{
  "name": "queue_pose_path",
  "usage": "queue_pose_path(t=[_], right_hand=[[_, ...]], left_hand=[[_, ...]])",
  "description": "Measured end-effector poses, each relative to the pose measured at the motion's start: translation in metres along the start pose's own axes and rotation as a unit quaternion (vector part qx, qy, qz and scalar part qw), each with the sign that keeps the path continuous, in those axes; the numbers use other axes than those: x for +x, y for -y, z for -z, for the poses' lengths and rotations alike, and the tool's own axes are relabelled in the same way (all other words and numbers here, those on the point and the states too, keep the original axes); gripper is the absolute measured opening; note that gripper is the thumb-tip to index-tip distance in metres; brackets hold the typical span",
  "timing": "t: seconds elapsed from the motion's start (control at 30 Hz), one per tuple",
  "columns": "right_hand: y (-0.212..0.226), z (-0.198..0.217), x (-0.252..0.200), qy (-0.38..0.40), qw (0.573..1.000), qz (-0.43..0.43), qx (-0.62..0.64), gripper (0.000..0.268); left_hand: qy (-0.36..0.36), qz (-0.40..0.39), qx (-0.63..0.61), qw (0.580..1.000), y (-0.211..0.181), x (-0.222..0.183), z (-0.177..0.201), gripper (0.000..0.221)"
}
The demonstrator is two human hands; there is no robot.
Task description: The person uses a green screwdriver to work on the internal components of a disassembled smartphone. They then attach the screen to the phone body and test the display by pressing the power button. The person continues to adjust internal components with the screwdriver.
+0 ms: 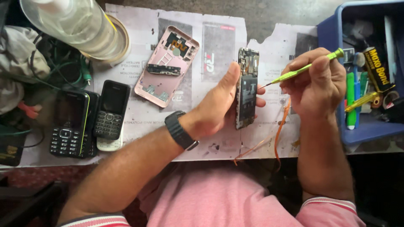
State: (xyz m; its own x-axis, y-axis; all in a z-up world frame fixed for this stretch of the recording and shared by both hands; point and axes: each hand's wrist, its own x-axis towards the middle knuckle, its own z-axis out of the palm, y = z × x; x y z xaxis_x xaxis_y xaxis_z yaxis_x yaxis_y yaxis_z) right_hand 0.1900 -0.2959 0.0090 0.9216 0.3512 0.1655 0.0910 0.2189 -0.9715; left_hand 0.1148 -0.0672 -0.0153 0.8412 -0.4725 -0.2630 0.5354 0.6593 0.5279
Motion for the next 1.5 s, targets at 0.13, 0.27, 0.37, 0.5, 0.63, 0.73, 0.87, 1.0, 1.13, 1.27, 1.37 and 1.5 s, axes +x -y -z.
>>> queue_pose_path(t=[0.13, 0.27, 0.37, 0.5, 0.63, 0.73, 0.87, 1.0, 1.13, 1.27, 1.37, 1.5], right_hand=[[-0.003, 0.001, -0.002, 0.001, 0.998, 0.010, 0.065, 0.043], [-0.002, 0.001, -0.001, 0.007, 0.997, 0.011, 0.075, 0.041], [-0.002, 0.002, 0.000, 0.008, 0.997, 0.017, 0.081, 0.041], [-0.002, 0.006, 0.000, 0.016, 0.996, 0.029, 0.086, 0.042], [-0.003, 0.008, 0.002, 0.042, 0.993, 0.035, 0.101, 0.042], [-0.003, 0.005, 0.001, 0.051, 0.993, 0.033, 0.104, 0.039], [0.000, 0.001, 0.003, 0.057, 0.992, 0.040, 0.101, 0.036], [0.003, -0.003, 0.003, 0.055, 0.992, 0.054, 0.101, 0.030], [0.004, -0.005, 0.006, 0.062, 0.991, 0.055, 0.107, 0.023], [0.005, -0.006, 0.004, 0.055, 0.992, 0.048, 0.107, 0.022], [0.005, -0.006, 0.004, 0.056, 0.991, 0.047, 0.109, 0.022], [0.005, -0.007, 0.004, 0.058, 0.991, 0.048, 0.111, 0.022]], left_hand=[[-0.004, 0.008, 0.021, 1.000, 0.003, -0.001, 0.003, 0.090], [0.001, 0.018, 0.034, 0.999, 0.004, -0.003, 0.005, 0.089], [0.050, -0.081, 0.112, 0.989, 0.006, -0.003, 0.004, 0.086], [0.047, -0.052, 0.190, 0.979, 0.004, -0.002, 0.000, 0.111], [0.041, -0.052, 0.256, 0.964, 0.000, -0.004, -0.004, 0.115], [0.034, -0.051, 0.259, 0.964, -0.001, -0.006, -0.007, 0.114], [0.037, -0.048, 0.240, 0.969, -0.003, -0.005, -0.006, 0.115], [0.037, -0.054, 0.157, 0.985, 0.001, -0.003, -0.002, 0.109], [0.028, -0.058, 0.124, 0.990, 0.005, 0.000, 0.001, 0.098], [0.025, -0.067, 0.159, 0.985, 0.003, -0.002, 0.001, 0.096], [0.010, -0.063, 0.193, 0.979, -0.001, -0.004, -0.003, 0.104], [0.017, -0.075, 0.203, 0.976, -0.003, -0.006, -0.006, 0.109]])
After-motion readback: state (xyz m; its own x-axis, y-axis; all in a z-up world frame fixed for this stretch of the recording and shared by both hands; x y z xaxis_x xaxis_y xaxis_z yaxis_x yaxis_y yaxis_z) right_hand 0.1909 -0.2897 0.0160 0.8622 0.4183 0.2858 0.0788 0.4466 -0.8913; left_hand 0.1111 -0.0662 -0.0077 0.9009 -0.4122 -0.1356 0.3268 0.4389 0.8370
